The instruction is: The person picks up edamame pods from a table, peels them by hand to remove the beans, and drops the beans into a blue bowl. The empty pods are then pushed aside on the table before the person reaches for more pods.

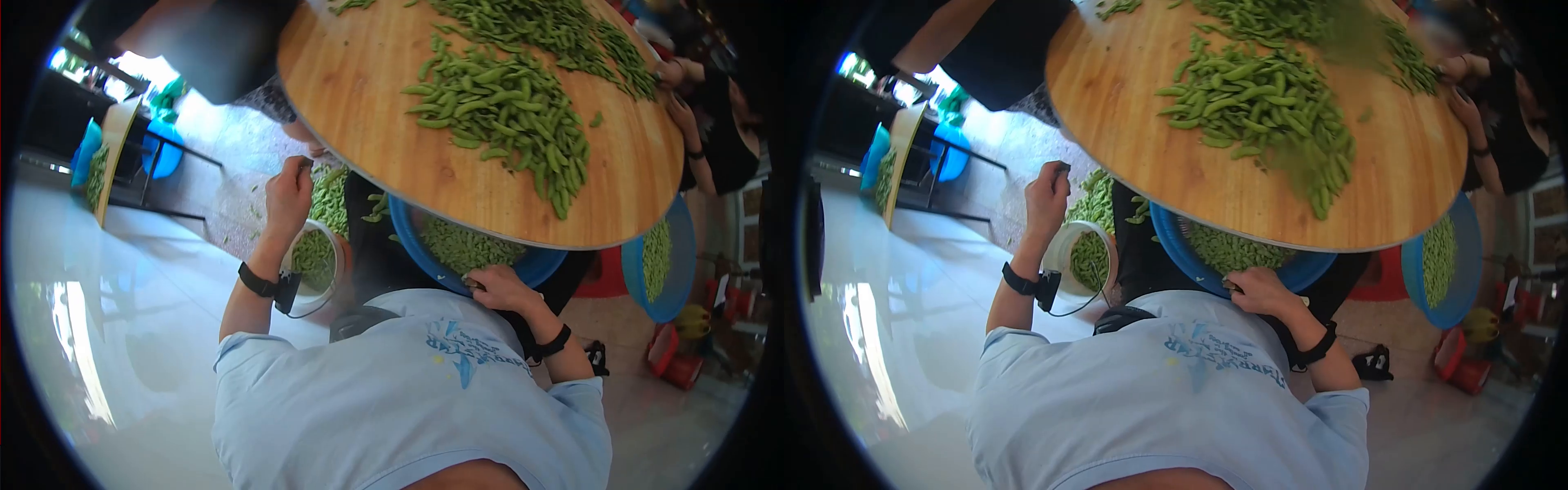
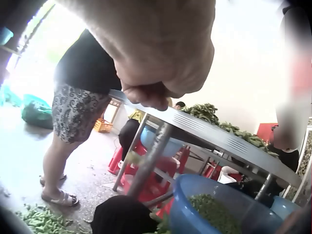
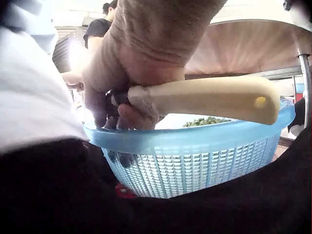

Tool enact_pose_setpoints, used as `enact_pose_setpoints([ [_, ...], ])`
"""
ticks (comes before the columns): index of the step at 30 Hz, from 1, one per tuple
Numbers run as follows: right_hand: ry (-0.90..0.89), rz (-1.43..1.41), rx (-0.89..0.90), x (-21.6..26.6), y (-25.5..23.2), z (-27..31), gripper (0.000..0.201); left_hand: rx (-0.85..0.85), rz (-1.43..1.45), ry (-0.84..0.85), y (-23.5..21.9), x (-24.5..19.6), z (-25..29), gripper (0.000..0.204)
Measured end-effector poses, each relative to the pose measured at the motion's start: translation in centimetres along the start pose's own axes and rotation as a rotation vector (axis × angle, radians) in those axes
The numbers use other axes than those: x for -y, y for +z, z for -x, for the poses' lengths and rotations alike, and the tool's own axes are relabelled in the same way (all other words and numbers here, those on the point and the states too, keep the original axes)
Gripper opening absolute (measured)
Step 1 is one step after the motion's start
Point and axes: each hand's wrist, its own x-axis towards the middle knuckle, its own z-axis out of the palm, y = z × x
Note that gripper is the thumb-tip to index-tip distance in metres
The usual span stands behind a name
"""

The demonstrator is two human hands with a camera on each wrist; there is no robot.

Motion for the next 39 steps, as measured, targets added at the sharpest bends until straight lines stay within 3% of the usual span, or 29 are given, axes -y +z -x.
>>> enact_pose_setpoints([
  [4, -0.033, -0.061, 0.017, -0.5, 0.0, -0.8, 0.022, 0.055, -0.009, -0.146, -0.2, 1.8, 0.9, 0.014],
  [9, -0.043, 0.001, 0.106, 0.5, -0.6, -1.6, 0.023, -0.046, 0.139, 0.410, 0.1, -4.1, -2.7, 0.019],
  [11, -0.041, 0.003, 0.154, 1.0, -0.8, -1.8, 0.022, 0.137, 0.189, 0.572, 1.5, -6.2, -5.0, 0.026],
  [13, 0.000, 0.022, 0.169, 1.4, -1.0, -2.1, 0.019, 0.238, 0.209, 0.673, 4.7, -7.8, -7.4, 0.030],
  [17, 0.039, 0.003, 0.182, 1.3, -1.1, -2.5, 0.017, 0.190, 0.016, 0.683, 11.1, -9.2, -10.2, 0.031],
  [19, -0.049, 0.081, 0.149, 1.7, -1.3, -2.2, 0.017, 0.185, 0.005, 0.723, 12.2, -9.7, -11.2, 0.032],
  [21, -0.029, 0.148, 0.117, 2.2, -1.5, -2.1, 0.019, 0.308, -0.017, 0.799, 13.0, -9.7, -11.5, 0.030],
  [23, -0.018, 0.212, 0.080, 3.3, -1.8, -1.7, 0.022, 0.375, 0.004, 0.714, 11.0, -10.1, -10.6, 0.027],
  [24, -0.044, 0.072, 0.039, 4.1, -2.2, -1.5, 0.026, 0.426, 0.019, 0.644, 9.5, -10.3, -10.5, 0.025],
  [26, -0.047, -0.059, -0.053, 6.2, -4.0, -0.7, 0.030, 0.295, 0.166, 0.672, 10.2, -8.9, -9.8, 0.021],
  [28, -0.035, -0.240, 0.007, 8.0, -6.1, -0.1, 0.033, 0.220, 0.319, 0.670, 9.9, -8.7, -9.5, 0.023],
  [31, -0.076, -0.409, -0.129, 8.0, -7.8, 0.7, 0.034, 0.335, 0.231, 0.653, 8.1, -9.2, -8.9, 0.032],
  [33, -0.133, -0.464, -0.203, 8.0, -9.2, 0.7, 0.033, 0.407, 0.397, 0.267, 7.5, -10.1, -8.3, 0.025],
  [34, -0.137, -0.461, -0.235, 7.9, -9.3, 0.8, 0.033, 0.411, 0.393, 0.299, 7.4, -10.8, -8.1, 0.025],
  [36, -0.152, -0.799, -0.401, 7.7, -9.2, 0.7, 0.035, 0.226, 0.493, 0.269, 7.4, -12.3, -7.9, 0.027],
  [37, -0.156, -0.798, -0.429, 7.6, -9.3, 0.7, 0.035, 0.235, 0.495, 0.295, 7.4, -13.0, -8.0, 0.027],
  [39, -0.253, -0.945, -0.525, 7.5, -9.4, 0.6, 0.037, 0.110, 0.221, 0.489, 7.4, -14.2, -8.0, 0.030],
])
